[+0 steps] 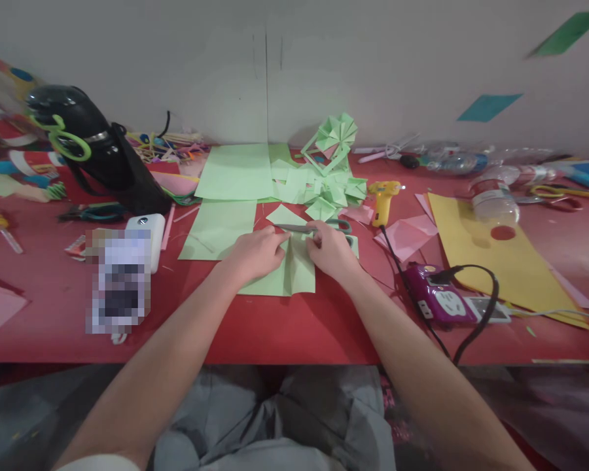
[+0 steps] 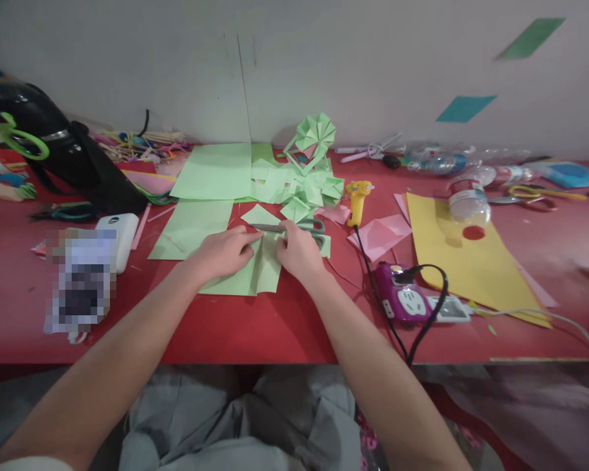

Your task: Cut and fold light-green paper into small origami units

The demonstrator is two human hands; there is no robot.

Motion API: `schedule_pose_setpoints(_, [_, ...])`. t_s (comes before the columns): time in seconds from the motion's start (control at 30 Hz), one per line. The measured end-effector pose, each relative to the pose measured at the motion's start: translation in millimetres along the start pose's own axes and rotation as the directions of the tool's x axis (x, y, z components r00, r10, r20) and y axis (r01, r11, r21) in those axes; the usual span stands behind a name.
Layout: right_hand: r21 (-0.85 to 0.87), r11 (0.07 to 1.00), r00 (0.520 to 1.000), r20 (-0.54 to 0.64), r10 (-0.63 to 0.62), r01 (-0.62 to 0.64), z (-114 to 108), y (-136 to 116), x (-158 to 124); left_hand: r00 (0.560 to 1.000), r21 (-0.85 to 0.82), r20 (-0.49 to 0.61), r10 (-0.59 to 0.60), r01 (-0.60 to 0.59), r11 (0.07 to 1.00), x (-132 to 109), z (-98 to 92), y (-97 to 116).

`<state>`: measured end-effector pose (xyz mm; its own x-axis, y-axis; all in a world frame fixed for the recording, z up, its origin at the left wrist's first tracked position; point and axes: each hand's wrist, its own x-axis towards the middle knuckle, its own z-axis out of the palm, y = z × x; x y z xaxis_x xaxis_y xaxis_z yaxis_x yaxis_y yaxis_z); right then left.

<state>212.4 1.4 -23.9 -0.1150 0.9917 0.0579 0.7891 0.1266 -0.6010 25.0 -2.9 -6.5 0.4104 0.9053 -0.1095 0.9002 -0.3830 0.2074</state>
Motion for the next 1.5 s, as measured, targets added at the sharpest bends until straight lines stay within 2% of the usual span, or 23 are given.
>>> schedule_pose_setpoints(0.53, [-0.167,0.986,1.0,0.007,-0.007,0.008,3.1,-4.8,-2.3,1.0,-0.008,-0.005,-0.006,0.006,1.0,0.2,-1.0,0.1])
schedule_pose_setpoints(0.73, [-0.137,0.991,1.0,-0.005,-0.012,0.011,3.5,-4.9,-3.8,1.0,-0.014,-0.008,-0.006,0.006,1.0,-1.1,-1.3,0.6])
schedule_pose_setpoints(1.0, [0.012,1.0,0.999,-0.049,0.01,-0.009,3.1,-0.3,1.4,1.0,0.01,-0.017,0.0,0.0,1.0,-4.9,1.3,1.1])
schedule_pose_setpoints(1.3, [-0.076,0.997,0.999,-0.027,0.026,-0.028,2.7,-1.0,3.3,1.0,0.014,-0.003,-0.01,0.01,1.0,-3.3,-0.4,4.4])
schedule_pose_setpoints(1.5, [-0.124,0.992,1.0,-0.026,-0.011,0.008,3.9,0.2,2.9,0.999,-0.002,0.024,-0.035,0.035,0.999,-1.3,-1.5,4.4])
